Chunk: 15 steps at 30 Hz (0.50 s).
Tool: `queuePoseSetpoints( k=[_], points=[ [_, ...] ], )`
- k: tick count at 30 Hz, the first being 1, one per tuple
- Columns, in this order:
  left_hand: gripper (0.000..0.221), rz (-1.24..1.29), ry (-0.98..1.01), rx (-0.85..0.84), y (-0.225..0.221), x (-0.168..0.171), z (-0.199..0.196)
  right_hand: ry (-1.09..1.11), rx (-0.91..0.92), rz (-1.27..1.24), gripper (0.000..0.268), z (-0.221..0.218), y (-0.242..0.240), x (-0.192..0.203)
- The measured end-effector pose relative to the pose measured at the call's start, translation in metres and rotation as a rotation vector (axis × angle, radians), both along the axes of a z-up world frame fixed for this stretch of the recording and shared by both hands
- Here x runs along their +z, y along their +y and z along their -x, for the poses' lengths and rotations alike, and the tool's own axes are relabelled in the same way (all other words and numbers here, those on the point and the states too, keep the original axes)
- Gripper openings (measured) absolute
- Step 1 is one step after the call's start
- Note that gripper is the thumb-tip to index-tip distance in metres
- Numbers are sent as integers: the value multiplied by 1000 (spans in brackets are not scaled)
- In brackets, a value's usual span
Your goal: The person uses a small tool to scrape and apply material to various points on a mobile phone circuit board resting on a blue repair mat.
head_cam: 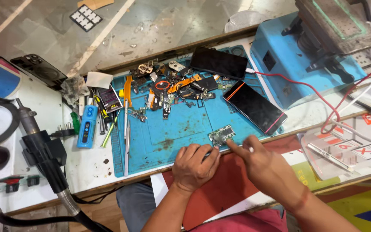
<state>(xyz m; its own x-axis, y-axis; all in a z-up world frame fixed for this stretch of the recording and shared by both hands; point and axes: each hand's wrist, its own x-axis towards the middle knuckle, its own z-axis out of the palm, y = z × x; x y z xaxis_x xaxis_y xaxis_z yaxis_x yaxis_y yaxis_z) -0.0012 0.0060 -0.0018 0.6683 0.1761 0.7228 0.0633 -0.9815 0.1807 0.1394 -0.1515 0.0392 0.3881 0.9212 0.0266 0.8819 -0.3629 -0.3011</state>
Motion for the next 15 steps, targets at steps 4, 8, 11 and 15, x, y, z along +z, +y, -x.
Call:
queuePoseSetpoints(
  k=[4, 8, 11, 15],
  points=[
    [8, -4, 17, 7, -4, -2, -1, -40, 34, -30, 65, 0, 10, -8],
    [11, -40, -8, 4, -1, 2, -7, 116, -36, -84, 58, -8, -2, -4],
    [10, -22, 21, 4, -9, -5, 0, -5, -89, -38, 65, -6, 0, -10],
    [10, -31, 3, -11, -2, -3, -3, 88, 7, -86, 62, 2, -2, -6]
  ],
)
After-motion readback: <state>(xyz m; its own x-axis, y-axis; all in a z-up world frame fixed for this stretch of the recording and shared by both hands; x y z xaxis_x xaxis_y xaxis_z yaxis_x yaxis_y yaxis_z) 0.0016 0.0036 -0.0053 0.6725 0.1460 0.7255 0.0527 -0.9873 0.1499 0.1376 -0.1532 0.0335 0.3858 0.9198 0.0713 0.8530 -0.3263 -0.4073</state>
